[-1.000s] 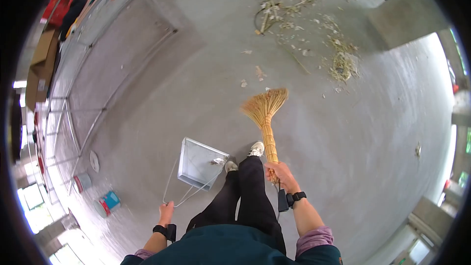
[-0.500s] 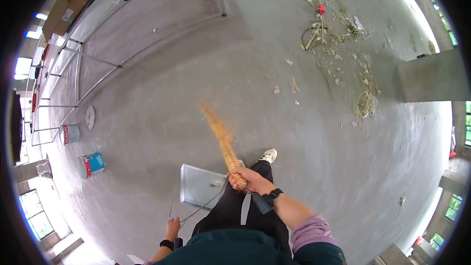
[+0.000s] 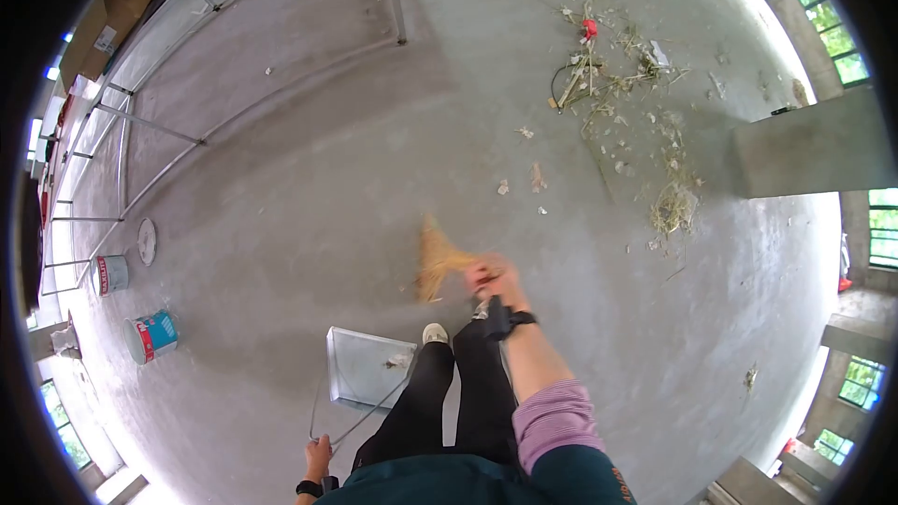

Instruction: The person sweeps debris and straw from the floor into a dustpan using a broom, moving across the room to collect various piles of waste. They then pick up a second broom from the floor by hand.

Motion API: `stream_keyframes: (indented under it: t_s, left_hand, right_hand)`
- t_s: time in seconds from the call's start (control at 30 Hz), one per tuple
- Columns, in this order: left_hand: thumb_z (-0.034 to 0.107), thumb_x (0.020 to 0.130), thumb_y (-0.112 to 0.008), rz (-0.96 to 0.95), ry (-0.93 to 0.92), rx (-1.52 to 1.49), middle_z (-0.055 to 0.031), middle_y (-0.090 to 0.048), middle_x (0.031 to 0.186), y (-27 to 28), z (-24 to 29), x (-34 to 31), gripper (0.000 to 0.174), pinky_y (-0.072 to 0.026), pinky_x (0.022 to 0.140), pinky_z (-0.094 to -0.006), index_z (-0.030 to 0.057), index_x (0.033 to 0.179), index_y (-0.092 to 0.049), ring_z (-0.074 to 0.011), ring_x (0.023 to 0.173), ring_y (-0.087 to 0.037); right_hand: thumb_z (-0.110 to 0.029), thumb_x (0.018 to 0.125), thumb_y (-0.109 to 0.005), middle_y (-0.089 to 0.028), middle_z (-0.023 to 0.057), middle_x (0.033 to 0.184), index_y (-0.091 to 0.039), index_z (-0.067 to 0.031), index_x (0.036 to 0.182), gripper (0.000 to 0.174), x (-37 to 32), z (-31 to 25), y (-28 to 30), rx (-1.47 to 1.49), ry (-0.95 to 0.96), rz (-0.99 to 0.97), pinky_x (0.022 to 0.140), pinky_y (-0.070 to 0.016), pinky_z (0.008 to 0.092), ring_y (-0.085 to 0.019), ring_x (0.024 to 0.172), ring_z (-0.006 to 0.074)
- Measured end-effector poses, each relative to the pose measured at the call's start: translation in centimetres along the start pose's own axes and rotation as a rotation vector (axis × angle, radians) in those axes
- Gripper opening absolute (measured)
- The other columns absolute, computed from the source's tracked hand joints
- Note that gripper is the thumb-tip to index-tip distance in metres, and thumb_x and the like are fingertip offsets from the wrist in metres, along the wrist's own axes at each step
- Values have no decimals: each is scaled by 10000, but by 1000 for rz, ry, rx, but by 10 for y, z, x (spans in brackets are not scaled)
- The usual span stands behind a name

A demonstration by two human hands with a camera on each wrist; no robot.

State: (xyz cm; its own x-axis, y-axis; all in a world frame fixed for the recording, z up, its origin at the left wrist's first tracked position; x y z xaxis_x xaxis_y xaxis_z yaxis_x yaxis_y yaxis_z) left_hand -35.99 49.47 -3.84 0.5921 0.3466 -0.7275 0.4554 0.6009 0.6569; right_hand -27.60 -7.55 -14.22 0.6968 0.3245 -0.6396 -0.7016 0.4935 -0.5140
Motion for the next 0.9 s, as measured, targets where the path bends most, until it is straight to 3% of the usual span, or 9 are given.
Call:
stream_keyframes:
  t_s: [0.13,0.2,0.3,0.4,0.53,0.63,0.7,0.77,0.9]
  left_hand:
    - [270,751,-516,-18,-56,-17,-93,-527,528,-18,41,9,345,-374,471,-327,-37,595,-545,-180,492,-498]
    - [260,755,-516,-32,-97,-30,-76,-518,532,-20,66,6,331,-359,458,-318,-28,593,-537,-165,484,-478]
    - [244,754,-518,-38,-101,-136,-44,-484,511,-21,90,8,314,-328,438,-305,-11,570,-518,-139,474,-444]
    - [235,758,-512,-24,-129,-81,-18,-457,504,-20,125,6,304,-300,427,-291,3,561,-503,-112,469,-412]
    - [223,758,-504,10,-122,-46,-15,-448,499,-31,180,-8,293,-294,423,-283,13,555,-498,-106,464,-410]
    - [213,762,-494,18,-148,-111,-13,-437,495,-48,217,-9,293,-293,422,-282,10,550,-493,-104,466,-404]
    - [217,766,-491,18,-131,-19,-17,-430,497,-54,250,-21,295,-297,425,-284,-2,569,-495,-107,463,-395]
    - [217,769,-488,-6,-141,51,-20,-435,506,-64,281,-26,293,-302,430,-284,-11,586,-499,-108,472,-397]
    - [217,768,-481,-6,-201,4,-33,-456,534,-88,327,-32,290,-311,441,-287,-32,621,-507,-112,502,-410]
  right_hand:
    - [-158,759,-506,-458,50,676,-425,-23,780,159,-62,-66,-50,-106,135,43,423,-356,211,-468,540,116]
    - [-196,765,-523,-468,53,686,-437,-19,797,199,-78,-85,-69,-518,407,22,431,-358,211,-464,538,105]
    - [-227,773,-546,-497,79,672,-448,-89,865,193,-60,-52,-40,-605,407,-50,419,-377,250,-463,504,156]
    - [-210,789,-515,-509,113,667,-420,-43,929,238,-61,17,-19,-682,238,296,385,-350,274,-467,488,189]
    - [-202,779,-512,-470,52,676,-428,-16,907,242,-28,37,-64,-558,20,-34,377,-306,200,-441,483,115]
    - [-220,782,-507,-457,21,674,-448,5,890,257,11,-21,-71,-296,-176,-66,381,-292,177,-433,482,86]
    - [-262,785,-489,-438,-4,628,-454,-44,788,221,-16,-108,-108,-645,294,-90,401,-286,211,-377,459,91]
    - [-268,773,-492,-436,-31,626,-455,-46,797,227,-38,-179,-120,-630,194,-262,391,-265,204,-374,462,74]
    - [-305,764,-508,-445,-46,622,-457,-14,817,301,-146,-269,-166,-102,141,-66,356,-241,199,-363,441,52]
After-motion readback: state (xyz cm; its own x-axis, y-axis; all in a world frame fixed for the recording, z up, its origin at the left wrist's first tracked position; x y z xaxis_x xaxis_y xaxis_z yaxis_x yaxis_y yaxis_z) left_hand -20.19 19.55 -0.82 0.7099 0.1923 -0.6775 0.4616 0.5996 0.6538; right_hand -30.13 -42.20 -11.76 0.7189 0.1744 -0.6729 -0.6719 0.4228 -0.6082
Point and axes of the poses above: each hand's wrist, its own x-axis towards the middle knuckle, its own y-axis out of the back of the hand, z = x × y, the point moved 10 cm from there along x, towards the middle knuckle
